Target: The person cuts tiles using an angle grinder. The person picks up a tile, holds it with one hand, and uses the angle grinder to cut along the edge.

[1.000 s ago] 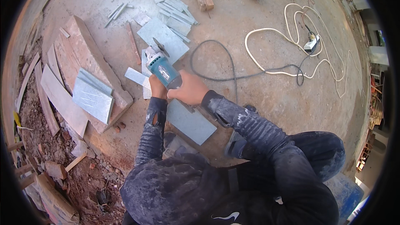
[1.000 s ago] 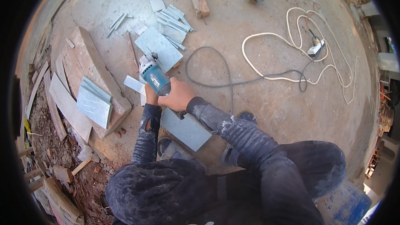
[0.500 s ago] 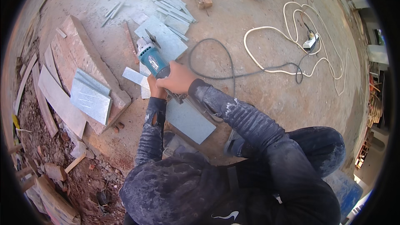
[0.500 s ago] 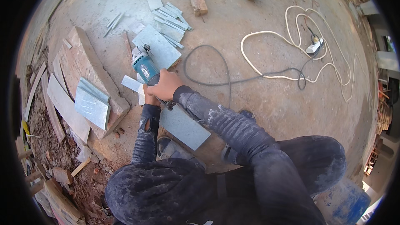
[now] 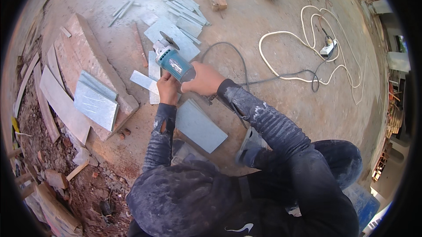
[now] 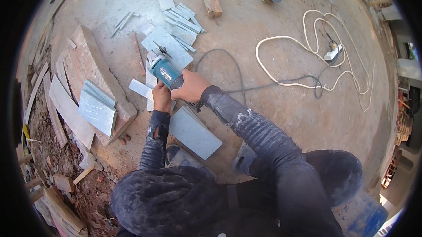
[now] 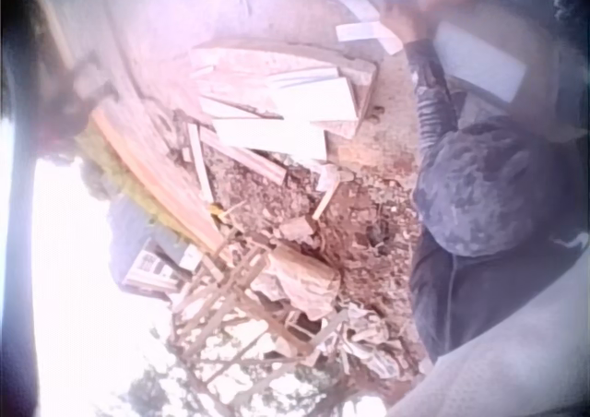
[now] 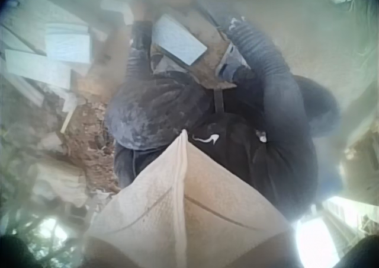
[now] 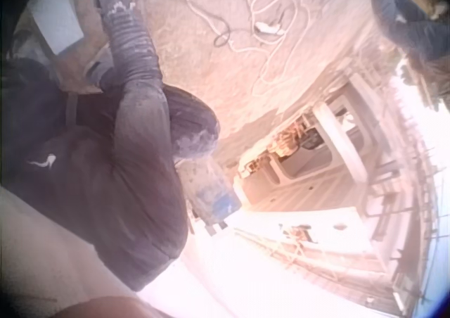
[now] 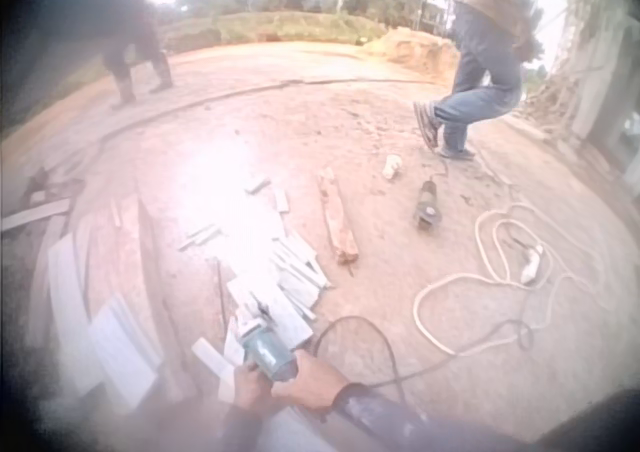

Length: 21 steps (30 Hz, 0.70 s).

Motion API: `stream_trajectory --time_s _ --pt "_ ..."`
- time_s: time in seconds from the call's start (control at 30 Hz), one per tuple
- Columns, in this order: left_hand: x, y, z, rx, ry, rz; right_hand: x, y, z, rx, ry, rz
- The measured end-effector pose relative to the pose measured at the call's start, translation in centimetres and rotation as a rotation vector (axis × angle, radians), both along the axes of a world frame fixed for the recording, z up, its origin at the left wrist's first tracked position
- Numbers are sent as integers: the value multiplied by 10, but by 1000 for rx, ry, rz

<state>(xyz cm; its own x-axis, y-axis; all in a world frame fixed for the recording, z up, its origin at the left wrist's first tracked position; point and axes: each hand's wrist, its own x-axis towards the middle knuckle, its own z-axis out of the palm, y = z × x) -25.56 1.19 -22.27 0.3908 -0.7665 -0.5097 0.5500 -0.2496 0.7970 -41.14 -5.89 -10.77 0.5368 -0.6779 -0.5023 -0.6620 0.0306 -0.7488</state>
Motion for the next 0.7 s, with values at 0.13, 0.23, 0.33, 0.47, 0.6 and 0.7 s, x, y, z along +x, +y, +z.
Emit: stream_trajectory --time_s 0.13,0.23,0.33,0.47,0.6,0.7 --pt "2 2 -1 46 -17 -5 -11 22 11 57 16 -47" --pt "1 2 -2 21 -6 -10 -12 29 19 94 4 -84" --pt "-4 1 7 46 -33 -8 -5 29 19 107 3 -129" --pt "1 5 6 -11 -28 -29 18 17 12 129 -34 -166" --pt "3 4 -6 -36 -65 -30 34 -8 -1 -52 40 -84" --pt "3 3 -4 47 -92 -17 30 -26 -1 -92 69 21"
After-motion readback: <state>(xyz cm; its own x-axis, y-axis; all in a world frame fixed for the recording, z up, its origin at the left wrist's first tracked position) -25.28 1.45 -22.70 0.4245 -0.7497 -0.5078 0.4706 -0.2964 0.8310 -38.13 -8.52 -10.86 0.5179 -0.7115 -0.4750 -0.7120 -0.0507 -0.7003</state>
